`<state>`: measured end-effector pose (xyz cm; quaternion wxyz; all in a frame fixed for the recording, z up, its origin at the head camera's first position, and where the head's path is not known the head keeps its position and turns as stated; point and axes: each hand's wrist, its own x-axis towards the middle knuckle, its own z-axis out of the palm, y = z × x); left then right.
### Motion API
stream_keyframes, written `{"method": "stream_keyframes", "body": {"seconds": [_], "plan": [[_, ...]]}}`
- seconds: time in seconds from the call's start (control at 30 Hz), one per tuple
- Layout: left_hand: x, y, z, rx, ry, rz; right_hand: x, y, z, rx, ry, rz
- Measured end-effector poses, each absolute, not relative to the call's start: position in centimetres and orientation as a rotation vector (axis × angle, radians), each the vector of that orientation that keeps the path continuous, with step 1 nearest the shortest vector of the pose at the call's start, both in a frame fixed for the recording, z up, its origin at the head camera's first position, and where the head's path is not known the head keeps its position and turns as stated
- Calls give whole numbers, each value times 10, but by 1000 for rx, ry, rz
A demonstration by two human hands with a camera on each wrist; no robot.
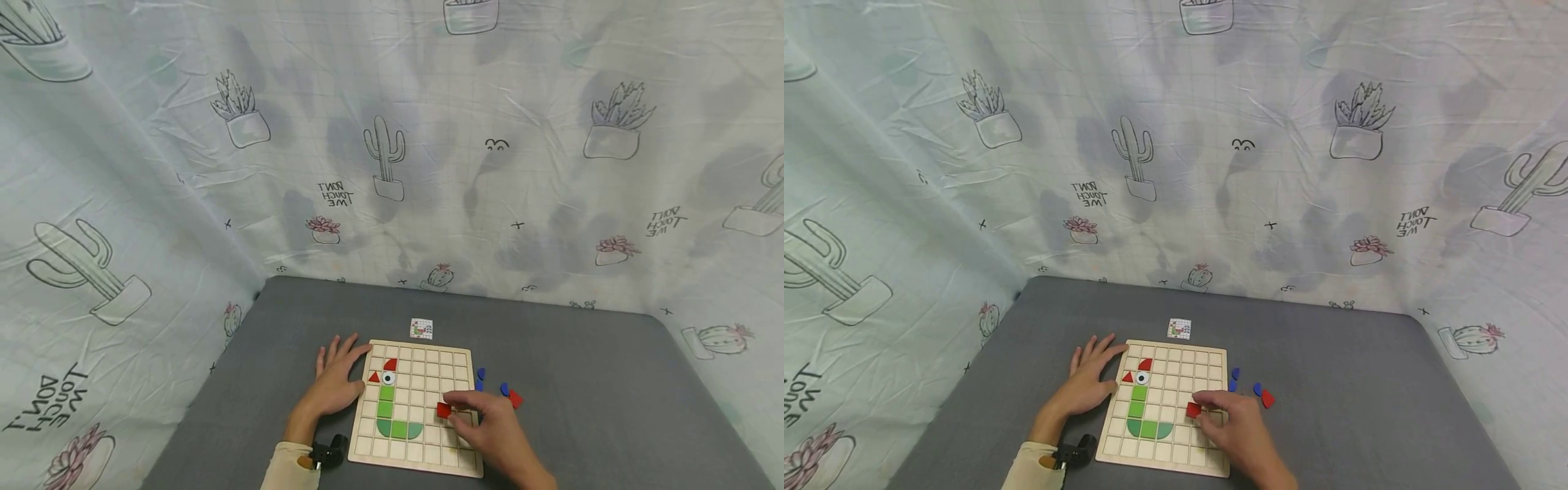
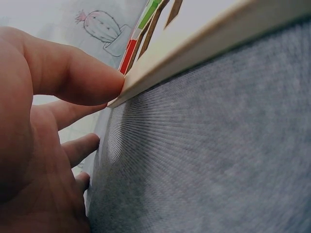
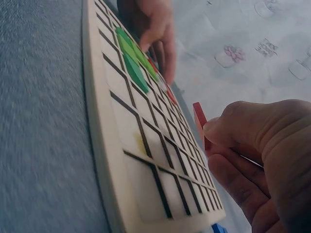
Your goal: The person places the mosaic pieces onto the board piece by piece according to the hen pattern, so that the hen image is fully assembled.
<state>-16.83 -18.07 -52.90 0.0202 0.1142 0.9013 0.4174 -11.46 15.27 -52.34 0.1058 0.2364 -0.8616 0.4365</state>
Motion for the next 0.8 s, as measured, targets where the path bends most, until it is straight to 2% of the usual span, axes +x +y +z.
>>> {"method": "stream_keyframes", "body": {"seconds": [0.43,0.8], "plan": [[-168,-178,-525,298,2795,1223,-121,127,-529,753,-2677,1395],[-169,-179,-527,321,2786,1230,-125,111,-532,849,-2673,1194]]}}
